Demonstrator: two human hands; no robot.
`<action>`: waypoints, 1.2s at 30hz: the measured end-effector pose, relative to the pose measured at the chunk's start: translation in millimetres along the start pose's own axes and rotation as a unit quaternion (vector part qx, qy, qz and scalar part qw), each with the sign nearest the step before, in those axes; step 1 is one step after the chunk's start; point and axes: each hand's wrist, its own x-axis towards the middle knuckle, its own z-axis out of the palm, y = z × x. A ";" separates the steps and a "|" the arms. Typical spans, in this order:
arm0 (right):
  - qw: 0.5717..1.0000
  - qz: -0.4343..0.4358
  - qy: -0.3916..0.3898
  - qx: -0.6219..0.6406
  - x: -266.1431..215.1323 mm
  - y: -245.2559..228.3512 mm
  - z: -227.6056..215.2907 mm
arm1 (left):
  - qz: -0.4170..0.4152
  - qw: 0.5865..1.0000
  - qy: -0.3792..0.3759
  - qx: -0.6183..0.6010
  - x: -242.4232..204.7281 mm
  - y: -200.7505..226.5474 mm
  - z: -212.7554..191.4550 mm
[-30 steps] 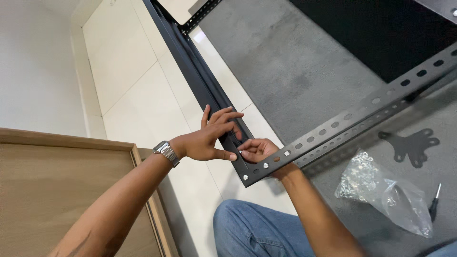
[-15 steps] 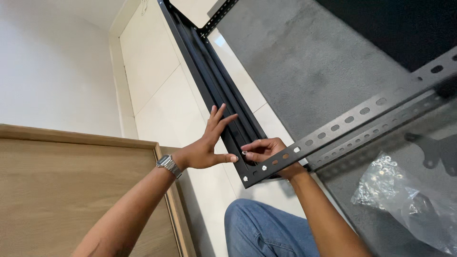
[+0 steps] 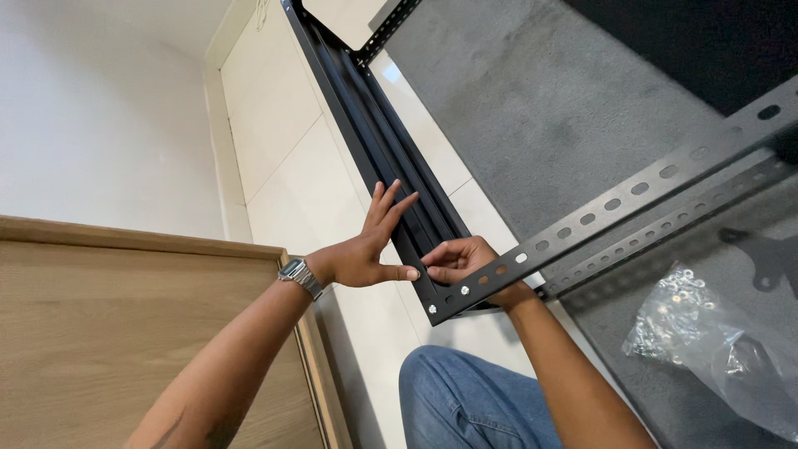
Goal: The person assembles a black metal shelving unit by taking bolts from a small plastic bag and hand-threading them into the pre-drilled holes at the corners of the frame.
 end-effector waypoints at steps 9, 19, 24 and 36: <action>1.000 0.002 0.006 -0.018 8.0 6.4 0.7 | 0.002 1.000 -0.003 -0.005 0.0 2.4 -1.2; 1.000 0.012 0.003 0.005 -7.0 -11.3 12.8 | 0.012 1.000 -0.001 -0.004 0.4 -3.3 0.6; 0.999 0.039 -0.006 0.019 -5.3 -3.6 7.5 | 0.011 1.000 -0.003 -0.011 1.2 -2.5 1.1; 0.997 0.051 -0.013 0.054 -0.6 12.9 7.4 | 0.026 0.999 0.003 -0.031 3.5 -2.9 2.0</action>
